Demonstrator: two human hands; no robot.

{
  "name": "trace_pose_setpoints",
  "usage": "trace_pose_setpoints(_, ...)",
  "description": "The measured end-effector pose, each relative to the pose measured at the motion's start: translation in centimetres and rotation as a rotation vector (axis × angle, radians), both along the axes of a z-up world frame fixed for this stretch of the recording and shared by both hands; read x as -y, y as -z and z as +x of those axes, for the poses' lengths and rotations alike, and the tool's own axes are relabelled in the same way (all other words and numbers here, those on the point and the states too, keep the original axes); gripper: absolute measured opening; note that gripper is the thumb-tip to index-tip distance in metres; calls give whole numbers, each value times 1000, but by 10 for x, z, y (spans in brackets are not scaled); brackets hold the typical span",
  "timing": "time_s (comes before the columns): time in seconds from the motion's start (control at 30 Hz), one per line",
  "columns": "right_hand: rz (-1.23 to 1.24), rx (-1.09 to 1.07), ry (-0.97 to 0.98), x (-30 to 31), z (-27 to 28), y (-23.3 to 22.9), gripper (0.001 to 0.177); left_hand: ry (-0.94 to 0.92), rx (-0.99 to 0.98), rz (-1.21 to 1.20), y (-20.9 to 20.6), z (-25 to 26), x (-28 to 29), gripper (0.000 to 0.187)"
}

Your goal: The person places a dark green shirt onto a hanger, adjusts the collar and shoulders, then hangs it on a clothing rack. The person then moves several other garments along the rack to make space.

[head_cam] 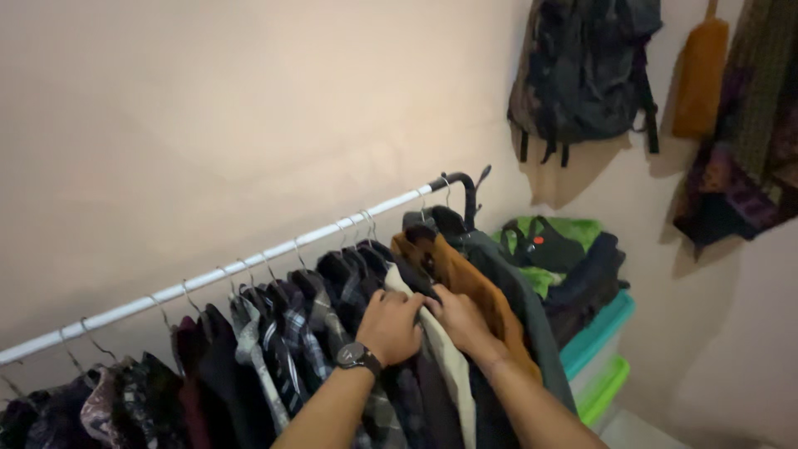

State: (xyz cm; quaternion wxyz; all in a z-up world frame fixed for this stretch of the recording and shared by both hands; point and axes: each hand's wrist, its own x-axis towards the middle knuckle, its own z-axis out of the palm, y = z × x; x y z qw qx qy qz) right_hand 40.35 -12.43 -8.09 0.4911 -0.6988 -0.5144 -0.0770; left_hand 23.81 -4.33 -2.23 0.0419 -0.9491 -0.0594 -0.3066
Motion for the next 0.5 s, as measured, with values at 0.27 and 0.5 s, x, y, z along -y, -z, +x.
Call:
trace_pose_setpoints(0.27, 12, -168, 22, 9, -17, -21, 27, 21, 56, 7, -9, -12, 10, 41)
trace_pose_setpoints(0.5, -104, 209, 307, 34, 18, -67, 42, 71, 195, 9, -13, 4, 11, 39)
